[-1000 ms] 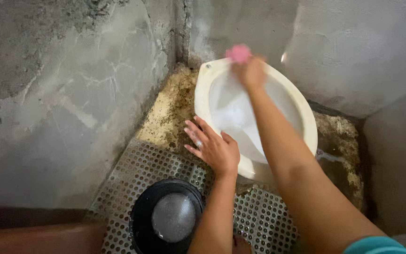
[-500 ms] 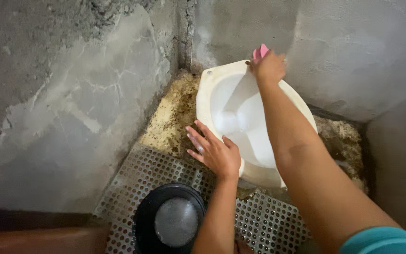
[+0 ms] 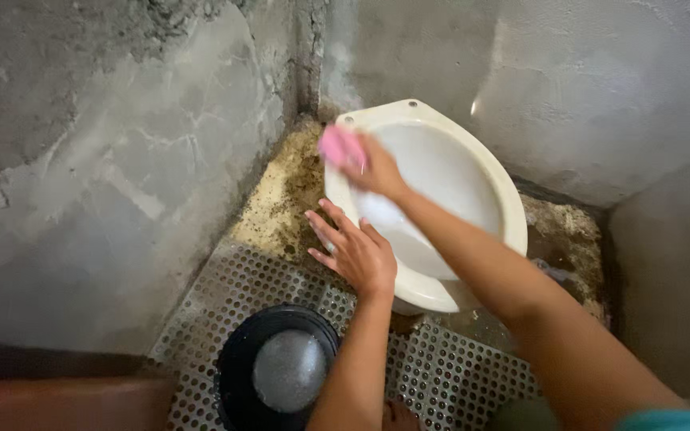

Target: The person cleans the exterior and rim of a toilet using a pink sponge and soapy water from a black bucket.

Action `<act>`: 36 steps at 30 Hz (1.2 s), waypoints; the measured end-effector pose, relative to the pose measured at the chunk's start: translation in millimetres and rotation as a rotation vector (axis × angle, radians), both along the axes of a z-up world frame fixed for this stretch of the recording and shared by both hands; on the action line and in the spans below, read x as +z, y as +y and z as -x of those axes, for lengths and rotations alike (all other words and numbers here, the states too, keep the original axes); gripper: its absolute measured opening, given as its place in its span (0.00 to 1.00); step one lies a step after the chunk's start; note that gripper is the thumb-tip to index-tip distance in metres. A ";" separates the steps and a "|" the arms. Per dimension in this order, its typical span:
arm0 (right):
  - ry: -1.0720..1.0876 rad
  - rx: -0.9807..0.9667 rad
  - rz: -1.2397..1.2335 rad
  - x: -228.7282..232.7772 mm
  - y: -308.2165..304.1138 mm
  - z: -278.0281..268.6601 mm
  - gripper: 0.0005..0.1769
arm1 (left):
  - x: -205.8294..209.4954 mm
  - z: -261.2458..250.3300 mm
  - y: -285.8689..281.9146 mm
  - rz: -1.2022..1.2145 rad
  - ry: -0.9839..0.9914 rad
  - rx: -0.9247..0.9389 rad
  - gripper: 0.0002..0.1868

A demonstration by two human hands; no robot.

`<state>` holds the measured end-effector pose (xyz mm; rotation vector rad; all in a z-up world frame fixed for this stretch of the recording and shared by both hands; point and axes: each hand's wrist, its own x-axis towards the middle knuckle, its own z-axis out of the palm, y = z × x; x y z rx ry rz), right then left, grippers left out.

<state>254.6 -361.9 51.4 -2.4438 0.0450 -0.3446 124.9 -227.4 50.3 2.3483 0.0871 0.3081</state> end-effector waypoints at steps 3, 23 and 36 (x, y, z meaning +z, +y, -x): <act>-0.008 0.255 -0.212 -7.7 0.5 46.3 0.42 | 4.8 1.4 2.2 0.058 0.044 -0.003 0.47; 0.001 -0.041 0.139 32.6 13.7 -23.9 0.38 | 24.2 5.4 8.7 0.138 0.061 0.006 0.67; 0.240 -0.303 0.235 40.9 -23.3 -112.3 0.27 | 20.7 5.8 7.7 0.099 0.196 -0.036 0.58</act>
